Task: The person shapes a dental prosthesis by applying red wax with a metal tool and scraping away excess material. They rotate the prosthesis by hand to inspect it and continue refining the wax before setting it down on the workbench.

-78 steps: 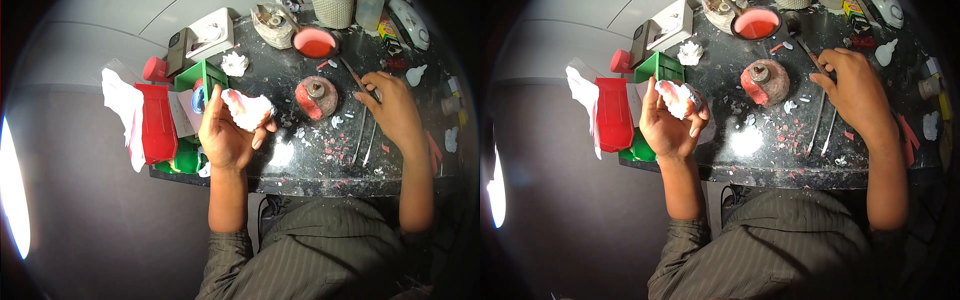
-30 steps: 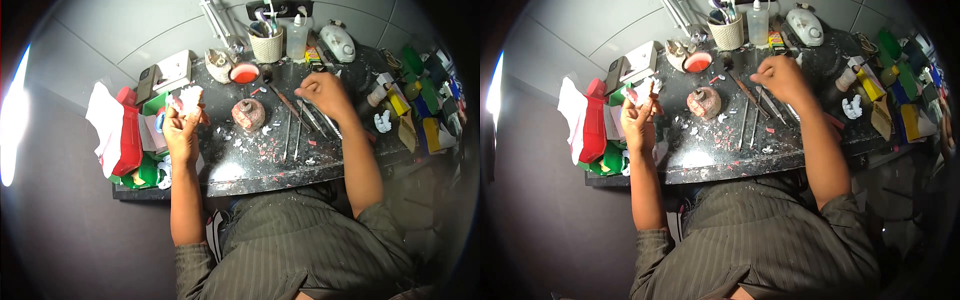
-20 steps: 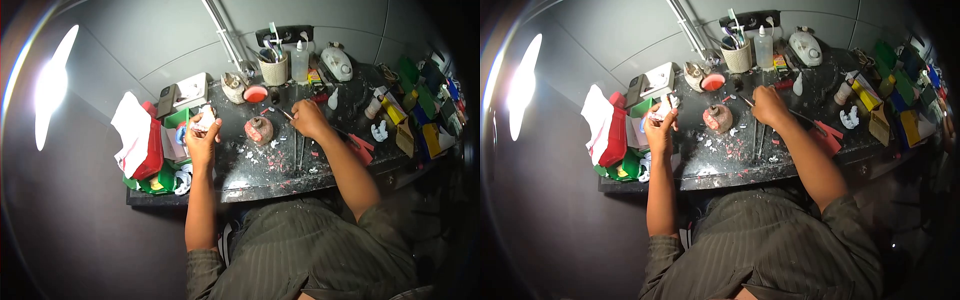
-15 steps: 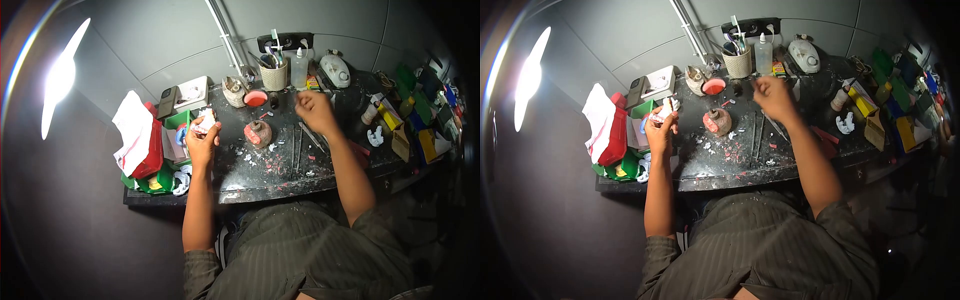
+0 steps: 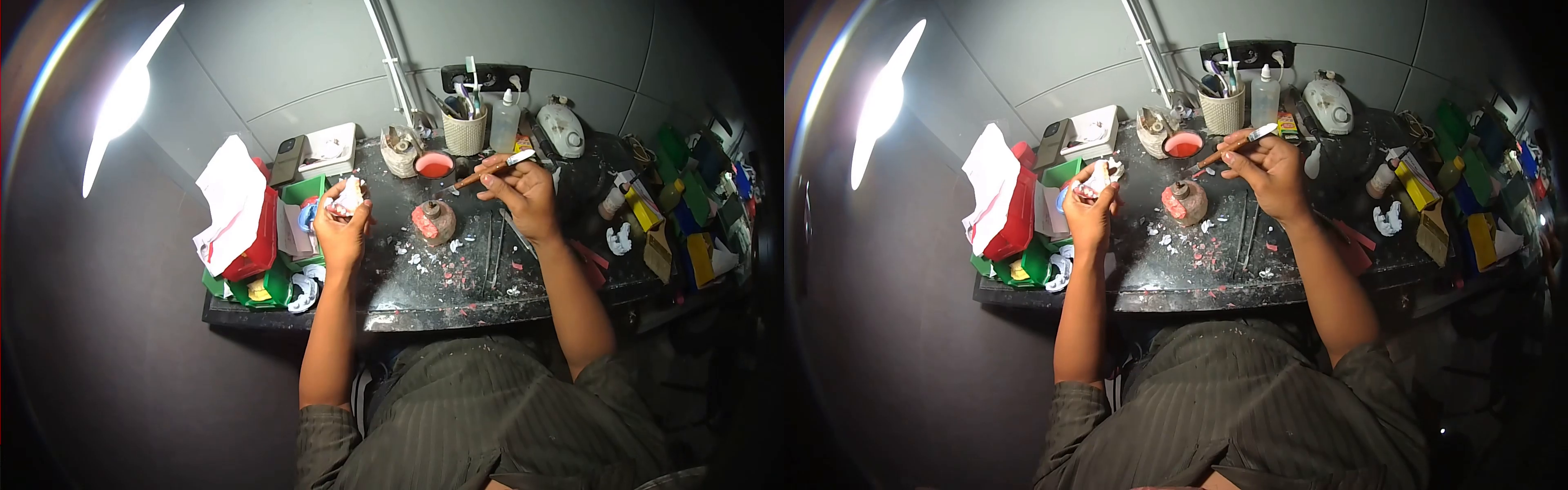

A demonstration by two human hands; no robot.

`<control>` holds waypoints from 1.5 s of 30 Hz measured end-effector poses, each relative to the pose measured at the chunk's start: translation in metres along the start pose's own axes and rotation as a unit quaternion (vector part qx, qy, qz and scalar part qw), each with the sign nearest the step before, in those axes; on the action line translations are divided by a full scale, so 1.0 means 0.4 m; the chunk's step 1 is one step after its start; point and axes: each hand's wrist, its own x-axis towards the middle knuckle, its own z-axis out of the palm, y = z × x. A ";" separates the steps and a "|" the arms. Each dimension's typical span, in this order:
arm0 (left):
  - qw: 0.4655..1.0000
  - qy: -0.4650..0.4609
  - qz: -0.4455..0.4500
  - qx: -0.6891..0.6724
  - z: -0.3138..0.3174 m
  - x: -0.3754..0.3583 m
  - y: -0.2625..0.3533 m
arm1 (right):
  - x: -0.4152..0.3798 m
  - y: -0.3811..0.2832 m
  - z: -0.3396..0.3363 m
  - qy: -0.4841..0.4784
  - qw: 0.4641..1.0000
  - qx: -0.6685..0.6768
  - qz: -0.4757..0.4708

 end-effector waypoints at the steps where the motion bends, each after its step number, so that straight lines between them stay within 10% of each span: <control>1: 1.000 -0.001 -0.006 0.011 -0.008 -0.002 -0.002 | -0.003 -0.001 0.001 0.002 1.000 0.000 0.004; 45: 0.982 -0.068 0.077 0.156 0.025 -0.244 -0.028 | -0.069 -0.046 0.105 -0.046 0.998 -0.031 0.037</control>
